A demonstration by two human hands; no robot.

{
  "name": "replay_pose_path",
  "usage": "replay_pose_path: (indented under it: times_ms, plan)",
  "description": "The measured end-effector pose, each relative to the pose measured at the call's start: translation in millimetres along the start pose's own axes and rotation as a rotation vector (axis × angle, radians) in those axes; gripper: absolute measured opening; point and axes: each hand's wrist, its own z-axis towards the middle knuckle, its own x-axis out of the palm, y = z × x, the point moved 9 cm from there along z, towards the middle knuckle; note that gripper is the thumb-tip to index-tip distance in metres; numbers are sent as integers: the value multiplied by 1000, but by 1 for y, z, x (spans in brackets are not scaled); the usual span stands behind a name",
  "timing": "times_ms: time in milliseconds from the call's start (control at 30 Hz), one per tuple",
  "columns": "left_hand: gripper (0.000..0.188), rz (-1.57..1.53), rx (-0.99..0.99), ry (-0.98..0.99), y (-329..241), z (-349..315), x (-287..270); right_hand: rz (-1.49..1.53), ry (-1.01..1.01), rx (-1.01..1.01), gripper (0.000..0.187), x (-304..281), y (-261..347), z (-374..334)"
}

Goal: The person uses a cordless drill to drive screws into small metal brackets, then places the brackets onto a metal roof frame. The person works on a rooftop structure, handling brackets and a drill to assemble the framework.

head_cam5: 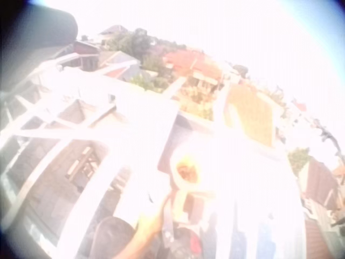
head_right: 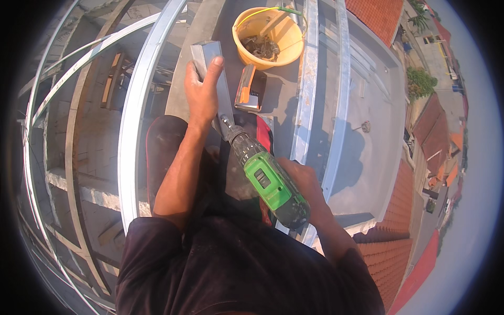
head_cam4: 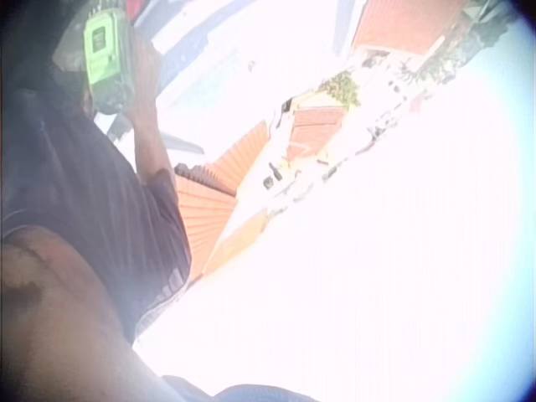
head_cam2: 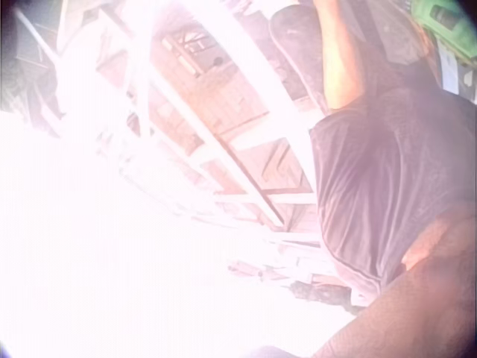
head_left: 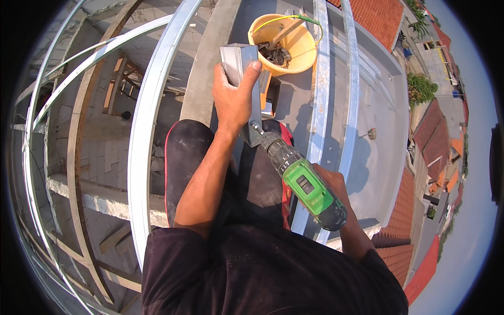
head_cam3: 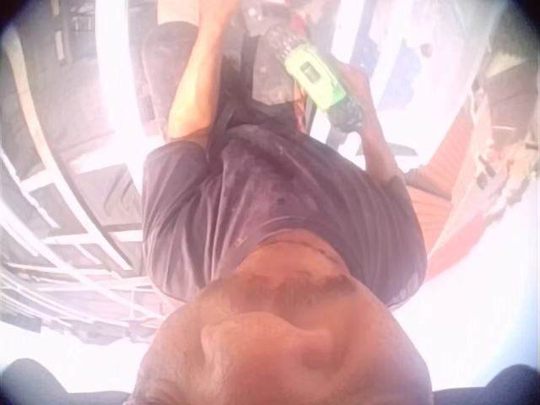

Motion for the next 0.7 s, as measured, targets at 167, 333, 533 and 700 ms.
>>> replay_pose_path:
  times_ms: [167,333,533,700]
  plan:
    - [60,14,28,-7,0,-1,3,233,1,176,20,9,-18,-6]
    - [61,-37,31,-25,2,-1,3,203,30,163,14,12,-21,-9]
    - [62,17,30,-16,0,-2,4,267,53,239,14,14,-24,-12]
    - [63,19,29,-11,0,-3,5,201,-5,220,33,10,-18,-13]
